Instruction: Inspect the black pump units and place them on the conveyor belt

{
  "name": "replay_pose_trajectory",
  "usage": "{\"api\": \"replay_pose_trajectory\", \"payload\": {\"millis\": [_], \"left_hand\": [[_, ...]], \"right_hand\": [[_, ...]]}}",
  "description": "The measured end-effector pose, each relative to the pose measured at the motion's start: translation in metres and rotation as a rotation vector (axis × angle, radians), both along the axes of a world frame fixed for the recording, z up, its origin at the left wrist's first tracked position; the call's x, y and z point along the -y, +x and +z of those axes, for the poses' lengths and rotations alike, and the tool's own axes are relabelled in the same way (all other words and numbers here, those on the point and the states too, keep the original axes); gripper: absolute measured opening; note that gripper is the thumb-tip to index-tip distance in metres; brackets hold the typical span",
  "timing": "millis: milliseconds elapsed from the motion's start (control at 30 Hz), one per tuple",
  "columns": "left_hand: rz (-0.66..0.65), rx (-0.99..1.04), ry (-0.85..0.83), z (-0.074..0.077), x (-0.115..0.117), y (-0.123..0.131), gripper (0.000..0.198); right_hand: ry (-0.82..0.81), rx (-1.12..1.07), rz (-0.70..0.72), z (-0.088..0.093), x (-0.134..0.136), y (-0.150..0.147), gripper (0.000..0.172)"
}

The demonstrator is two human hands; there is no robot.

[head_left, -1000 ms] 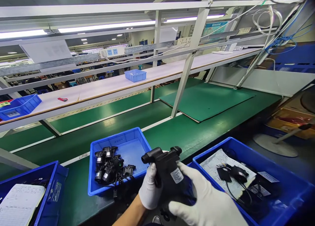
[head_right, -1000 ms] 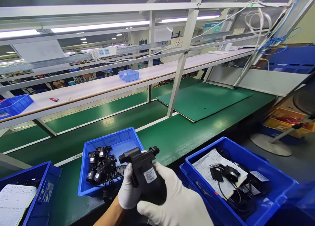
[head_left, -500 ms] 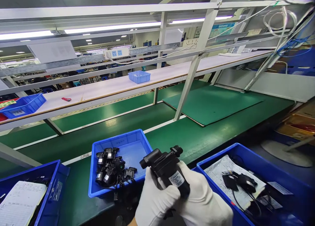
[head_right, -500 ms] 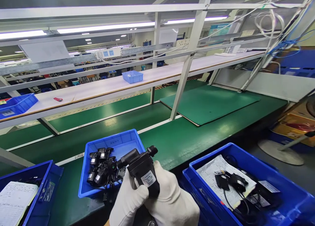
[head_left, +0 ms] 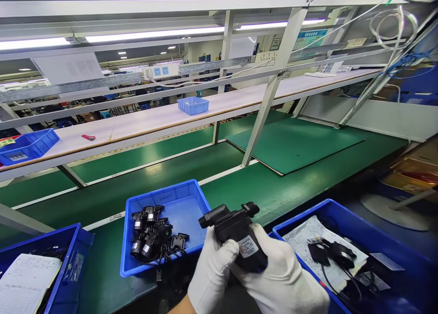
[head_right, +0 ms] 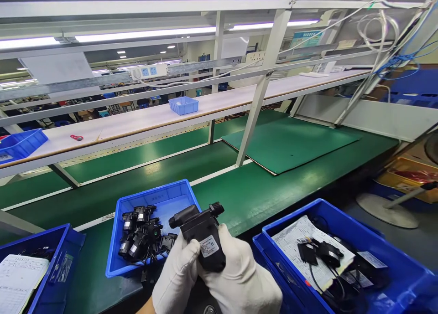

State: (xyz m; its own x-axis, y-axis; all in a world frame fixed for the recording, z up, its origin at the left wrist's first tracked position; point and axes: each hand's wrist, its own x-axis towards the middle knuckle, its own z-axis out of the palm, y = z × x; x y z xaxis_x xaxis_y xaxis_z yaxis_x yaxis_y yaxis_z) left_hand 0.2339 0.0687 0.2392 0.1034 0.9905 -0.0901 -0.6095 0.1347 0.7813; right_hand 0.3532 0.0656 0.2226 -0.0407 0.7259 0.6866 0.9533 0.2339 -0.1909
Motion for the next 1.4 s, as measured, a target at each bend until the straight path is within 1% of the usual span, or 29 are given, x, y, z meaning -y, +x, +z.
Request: {"api": "replay_pose_trajectory", "payload": {"millis": [100, 167, 233, 300, 400, 467, 533, 633, 700, 800, 900, 1033, 1167, 1233, 1300, 1400], "left_hand": [[-0.038, 0.036, -0.069, 0.003, -0.003, 0.001, 0.057], [-0.028, 0.067, -0.124, 0.007, -0.006, 0.004, 0.057], [-0.02, 0.111, -0.163, 0.012, -0.009, 0.007, 0.051], [-0.018, 0.127, -0.17, 0.014, -0.013, 0.009, 0.042], [-0.028, 0.073, -0.184, 0.011, -0.017, 0.009, 0.033], [-0.023, -0.008, -0.203, 0.007, -0.017, 0.008, 0.037], [-0.017, -0.073, -0.21, 0.005, -0.014, 0.006, 0.047], [-0.054, -0.068, -0.21, 0.011, -0.008, 0.005, 0.062], [-0.089, -0.057, -0.202, 0.016, -0.004, 0.005, 0.064], [-0.098, -0.036, -0.182, 0.019, 0.0, 0.007, 0.064], [-0.098, 0.005, -0.163, 0.015, 0.003, 0.008, 0.066], [-0.054, -0.073, -0.171, 0.012, 0.006, 0.007, 0.06], [-0.031, -0.099, -0.144, 0.019, 0.006, 0.007, 0.055], [-0.025, -0.098, -0.104, 0.02, 0.007, 0.007, 0.053], [-0.01, -0.09, -0.06, 0.017, 0.007, 0.008, 0.053], [0.034, -0.072, -0.023, 0.005, 0.008, 0.01, 0.055]], "right_hand": [[0.007, -0.021, 0.028, -0.005, -0.001, 0.001, 0.044], [0.049, -0.016, 0.027, -0.009, -0.002, 0.0, 0.04], [0.122, -0.017, 0.03, -0.012, -0.003, 0.0, 0.037], [0.177, -0.038, 0.038, -0.014, -0.004, 0.0, 0.036], [0.183, -0.061, 0.041, -0.014, -0.004, 0.003, 0.039], [0.178, -0.042, 0.045, -0.012, -0.004, 0.004, 0.04], [0.187, -0.018, 0.04, -0.008, -0.004, 0.005, 0.039], [0.227, 0.003, 0.01, -0.001, -0.006, 0.006, 0.029], [0.242, 0.0, 0.005, 0.002, -0.006, 0.006, 0.026], [0.268, 0.001, 0.005, 0.004, -0.005, 0.007, 0.03], [0.265, -0.007, -0.01, 0.002, -0.003, 0.007, 0.033], [0.246, -0.028, 0.016, 0.0, 0.0, 0.005, 0.036], [0.257, -0.034, -0.088, 0.002, 0.001, -0.002, 0.041], [0.276, -0.003, -0.111, 0.002, 0.002, -0.004, 0.045], [0.289, 0.013, -0.107, 0.001, 0.004, -0.005, 0.049], [0.243, -0.037, -0.118, -0.003, 0.007, -0.007, 0.049]]}}
